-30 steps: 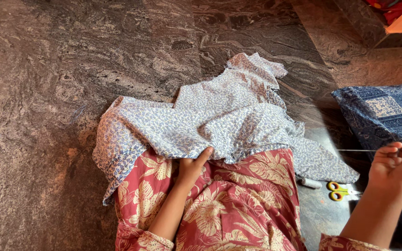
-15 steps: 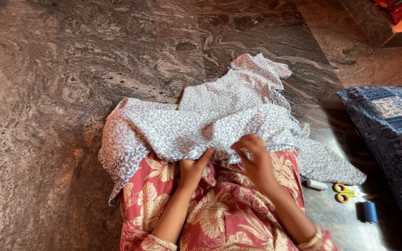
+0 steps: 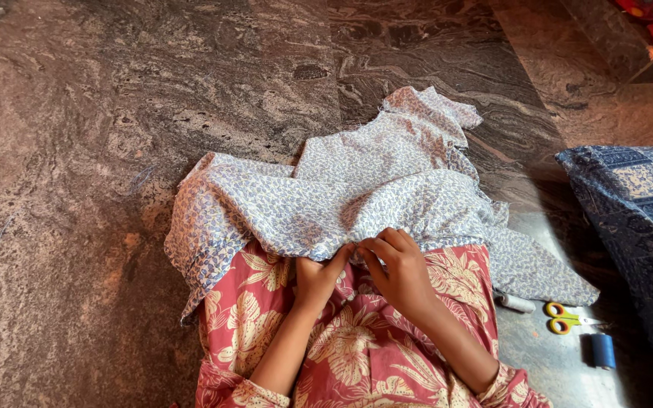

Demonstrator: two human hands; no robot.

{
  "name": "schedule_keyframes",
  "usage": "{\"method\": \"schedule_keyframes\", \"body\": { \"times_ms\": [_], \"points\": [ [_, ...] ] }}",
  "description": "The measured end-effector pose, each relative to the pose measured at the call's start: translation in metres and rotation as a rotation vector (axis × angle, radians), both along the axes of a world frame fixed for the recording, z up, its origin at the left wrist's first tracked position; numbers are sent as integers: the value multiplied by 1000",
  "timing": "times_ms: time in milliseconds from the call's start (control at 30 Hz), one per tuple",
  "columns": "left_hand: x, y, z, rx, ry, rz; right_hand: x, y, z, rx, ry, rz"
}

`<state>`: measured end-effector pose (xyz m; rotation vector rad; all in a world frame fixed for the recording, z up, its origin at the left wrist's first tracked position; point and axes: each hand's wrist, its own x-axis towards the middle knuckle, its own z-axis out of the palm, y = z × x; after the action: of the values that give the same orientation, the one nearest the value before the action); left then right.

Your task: The person sits on the floor with a pillow cover across their lap and hand-sews its open seam closed using a needle and thread, repeatedly pushing the needle through the folded fabric edges and pulling the thread taut. Scissors and a thread spool rest on the floor beside them.

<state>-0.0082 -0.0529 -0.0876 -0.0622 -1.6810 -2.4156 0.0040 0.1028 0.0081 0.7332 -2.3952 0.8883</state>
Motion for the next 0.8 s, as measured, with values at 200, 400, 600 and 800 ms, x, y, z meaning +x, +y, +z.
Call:
{"method": "schedule_keyframes", "body": {
  "times_ms": [200, 400, 600, 800],
  "points": [
    [0, 1, -1, -56, 102, 34, 0, 0, -1, 33, -23, -5],
    [-1, 1, -3, -229, 184, 96, -4, 2, -8, 131, -40, -34],
    [-4, 0, -10, -353, 84, 63, -23, 1, -10, 353, -168, 2],
    [-7, 1, -16, -289, 1, 59, -30, 3, 1, 422, -199, 97]
  ]
}}
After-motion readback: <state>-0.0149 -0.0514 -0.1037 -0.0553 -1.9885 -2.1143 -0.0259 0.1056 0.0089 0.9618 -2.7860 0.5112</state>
